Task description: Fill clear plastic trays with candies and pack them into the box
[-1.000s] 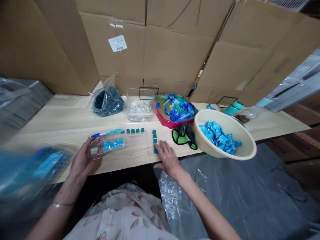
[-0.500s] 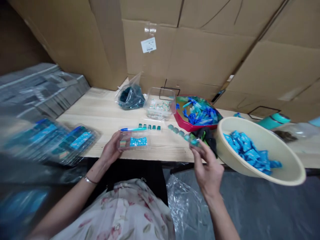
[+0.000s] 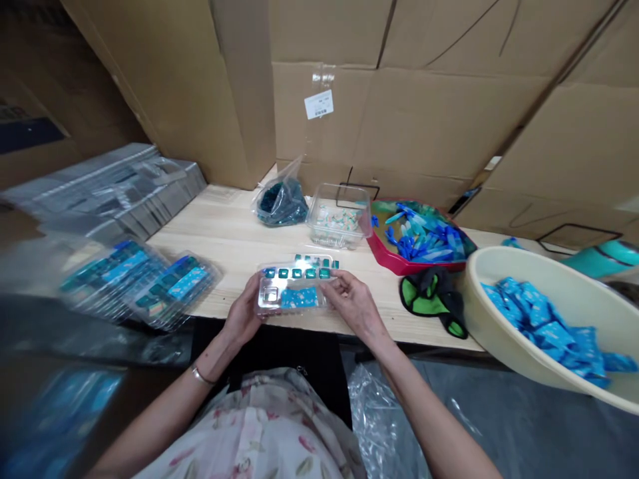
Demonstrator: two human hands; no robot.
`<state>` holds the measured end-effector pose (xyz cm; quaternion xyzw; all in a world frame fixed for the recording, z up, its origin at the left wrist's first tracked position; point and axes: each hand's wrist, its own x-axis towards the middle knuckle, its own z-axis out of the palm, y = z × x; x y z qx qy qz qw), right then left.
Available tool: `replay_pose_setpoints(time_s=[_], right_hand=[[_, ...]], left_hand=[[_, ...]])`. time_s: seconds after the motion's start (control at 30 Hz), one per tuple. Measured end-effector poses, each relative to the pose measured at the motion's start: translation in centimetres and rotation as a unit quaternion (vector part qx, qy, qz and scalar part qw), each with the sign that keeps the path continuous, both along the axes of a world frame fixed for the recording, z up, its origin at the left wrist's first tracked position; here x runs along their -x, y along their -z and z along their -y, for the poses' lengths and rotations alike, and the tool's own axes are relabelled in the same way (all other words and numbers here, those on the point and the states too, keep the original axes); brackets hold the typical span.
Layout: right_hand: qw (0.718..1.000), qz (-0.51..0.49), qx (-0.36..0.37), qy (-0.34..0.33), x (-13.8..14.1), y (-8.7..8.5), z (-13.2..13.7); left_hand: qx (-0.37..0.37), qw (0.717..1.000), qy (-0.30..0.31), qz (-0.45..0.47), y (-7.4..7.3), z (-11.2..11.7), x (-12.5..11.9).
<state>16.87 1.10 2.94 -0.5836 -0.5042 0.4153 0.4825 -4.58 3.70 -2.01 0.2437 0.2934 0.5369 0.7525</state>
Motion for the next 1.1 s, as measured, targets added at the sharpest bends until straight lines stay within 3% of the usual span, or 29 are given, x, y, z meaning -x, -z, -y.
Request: replay_pose_setpoints(time_s=[0.23,0.33,0.43,0.53,0.6,0.7,0.93,1.1], right_hand=[[0.998,0.048,0.014,-0.042,0.1,0.8,-0.8],[0.989,0.142,-0.013,-0.048,0.2,1.5,-1.1],[0.976,0.211,-0.057,-0.016,0.4,2.3,-1.6],[0.989,0.147,-0.006,-0.024,0.4,2.9,-2.0],[0.993,0.102,0.043,-0.047,0.5,3.0,-2.2],[0.992,0.096,0.057,-0.054,0.8,2.8,-2.2],[0.994,0.033,0.054,-0.083,2.5,2.1,-2.1],[0.985,0.038,0.008,-0.166,5.7,0.9,-4.4]], left_hand=[[0.039,0.999,0.013,0.004,0.5,-0.3,0.0],[0.057,0.998,0.025,0.006,0.6,-0.3,-0.1],[0.052,0.999,-0.012,0.007,0.6,-0.2,-0.4],[0.044,0.999,-0.028,0.005,0.5,-0.2,-0.5],[0.044,0.999,-0.013,0.011,0.3,-0.2,-0.1],[0.035,0.999,0.015,0.015,-0.1,-0.2,0.7],[-0.022,0.992,-0.078,-0.101,-0.5,0.7,2.6],[-0.078,0.955,-0.09,-0.272,-2.9,2.9,7.6]])
